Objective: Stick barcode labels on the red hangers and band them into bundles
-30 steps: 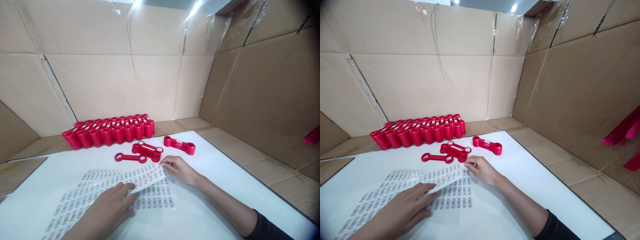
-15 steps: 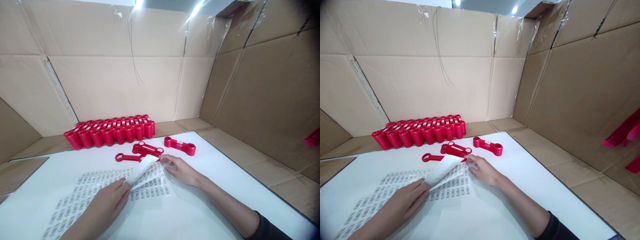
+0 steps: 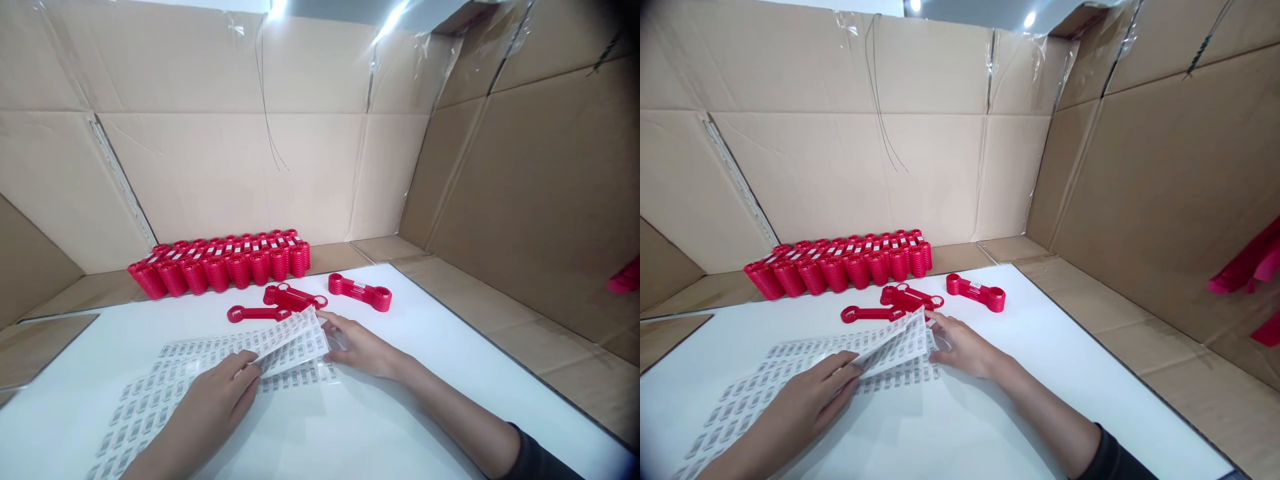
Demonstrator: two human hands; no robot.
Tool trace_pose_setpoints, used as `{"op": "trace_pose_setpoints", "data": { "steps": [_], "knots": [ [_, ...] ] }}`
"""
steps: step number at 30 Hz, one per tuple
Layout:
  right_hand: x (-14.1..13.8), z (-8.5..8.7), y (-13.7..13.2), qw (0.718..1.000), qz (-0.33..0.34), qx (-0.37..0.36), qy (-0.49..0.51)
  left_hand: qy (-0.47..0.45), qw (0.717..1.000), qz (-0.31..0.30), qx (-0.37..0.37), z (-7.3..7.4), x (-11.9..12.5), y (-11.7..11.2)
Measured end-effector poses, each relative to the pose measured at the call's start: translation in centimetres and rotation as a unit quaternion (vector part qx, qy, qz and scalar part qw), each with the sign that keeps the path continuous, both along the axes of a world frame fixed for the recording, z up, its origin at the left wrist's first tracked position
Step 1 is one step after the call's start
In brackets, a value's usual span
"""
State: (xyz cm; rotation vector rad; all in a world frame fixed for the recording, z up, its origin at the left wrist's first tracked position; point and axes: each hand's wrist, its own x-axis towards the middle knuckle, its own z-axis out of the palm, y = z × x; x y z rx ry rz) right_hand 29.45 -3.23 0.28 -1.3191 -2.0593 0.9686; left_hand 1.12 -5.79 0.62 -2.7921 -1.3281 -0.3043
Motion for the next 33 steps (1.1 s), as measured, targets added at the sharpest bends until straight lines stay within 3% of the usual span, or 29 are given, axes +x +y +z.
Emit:
{"op": "trace_pose_setpoints", "data": {
  "steps": [5, 9, 16, 21, 23, 26, 30, 33],
  "knots": [
    [-0.3, -0.3, 0.3, 0.995, -0.029, -0.020, 0.097, 0.048, 0.998, -0.051, 0.007, 0.2, 0.2, -0.5],
    [0.1, -0.6, 0.7, 0.986, -0.077, -0.045, 0.139, 0.039, 0.993, -0.105, -0.041, 0.7, 0.8, -1.3],
    [1.0, -1.3, 1.5, 0.985, -0.160, 0.020, 0.054, 0.054, 0.978, -0.101, -0.171, 2.2, 2.3, -2.3],
    [0.2, 0.0, 0.4, 0.992, -0.084, 0.082, -0.042, 0.069, 0.967, -0.125, -0.213, 3.7, 3.4, -2.9],
    [-0.1, 0.4, -0.1, 0.994, -0.037, 0.072, -0.071, 0.061, 0.970, -0.117, -0.206, 3.2, 3.3, -2.9],
    [-0.4, 0.5, -0.6, 0.994, 0.014, 0.041, -0.096, 0.017, 0.987, -0.062, -0.150, 1.4, 2.7, -2.4],
    [-0.5, 0.2, -0.7, 0.993, 0.017, 0.052, -0.101, -0.015, 0.994, 0.010, -0.107, -0.7, 1.6, -1.6],
    [-0.6, 0.0, -0.7, 0.994, 0.015, 0.054, -0.090, -0.020, 0.991, 0.026, -0.127, -0.8, 1.4, -1.4]
  ]
}}
